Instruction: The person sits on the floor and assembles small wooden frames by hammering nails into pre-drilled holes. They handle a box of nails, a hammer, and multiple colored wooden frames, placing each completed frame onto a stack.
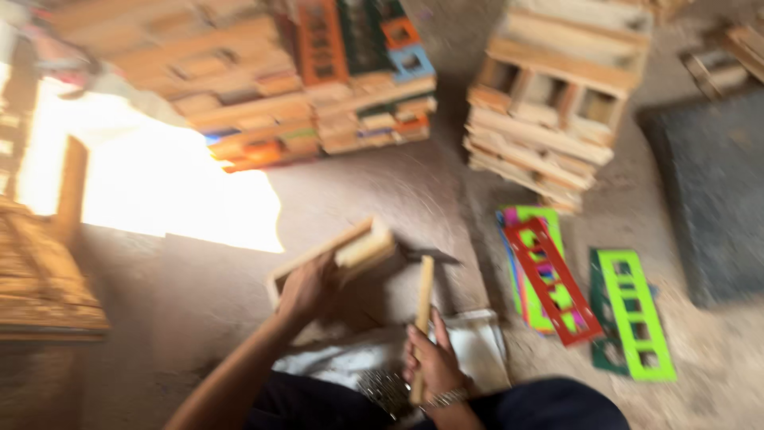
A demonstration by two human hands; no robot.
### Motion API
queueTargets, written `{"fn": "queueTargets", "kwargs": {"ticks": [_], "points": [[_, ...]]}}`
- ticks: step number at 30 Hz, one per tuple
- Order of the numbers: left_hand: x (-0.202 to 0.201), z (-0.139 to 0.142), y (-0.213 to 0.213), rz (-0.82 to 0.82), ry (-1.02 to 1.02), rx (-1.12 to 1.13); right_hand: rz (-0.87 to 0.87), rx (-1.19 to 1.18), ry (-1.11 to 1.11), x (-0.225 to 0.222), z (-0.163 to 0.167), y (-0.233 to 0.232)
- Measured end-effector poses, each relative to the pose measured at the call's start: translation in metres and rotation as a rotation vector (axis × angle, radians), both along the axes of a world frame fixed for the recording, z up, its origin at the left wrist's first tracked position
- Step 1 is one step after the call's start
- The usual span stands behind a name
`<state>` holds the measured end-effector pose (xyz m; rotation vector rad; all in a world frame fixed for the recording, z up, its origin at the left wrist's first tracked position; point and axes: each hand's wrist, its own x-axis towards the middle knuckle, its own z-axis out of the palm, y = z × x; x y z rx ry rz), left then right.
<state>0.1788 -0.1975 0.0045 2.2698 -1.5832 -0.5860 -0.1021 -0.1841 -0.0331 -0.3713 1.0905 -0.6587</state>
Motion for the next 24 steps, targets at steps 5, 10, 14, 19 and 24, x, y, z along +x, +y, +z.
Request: {"fn": "queueTargets", "kwargs": {"ticks": [5,10,14,19,24], "points": [[0.053,-0.032,0.054,-0.091,-0.157,-0.169,0.118,0.043,0.066,0.004,-0.016,-0.016],[0.069,-0.026,0.037,0.11,-0.208,0.156,0.087,-0.021,0.068,0.01,-0.047,-0.031],[0.074,-0.024,0.026,0.137,-0.172,0.051,0.216,0.052,-0.066,0.007,-0.059,-0.046],[0.072,-0.03,0.035,-0.012,-0.425,-0.161,0.157,0.12,0.012,0.0,-0.059,-0.048],[0.067,-0.029,0.039,-0.083,-0.505,-0.151,0.131,0.051,0.037,0.009,-0.042,-0.036]]}}
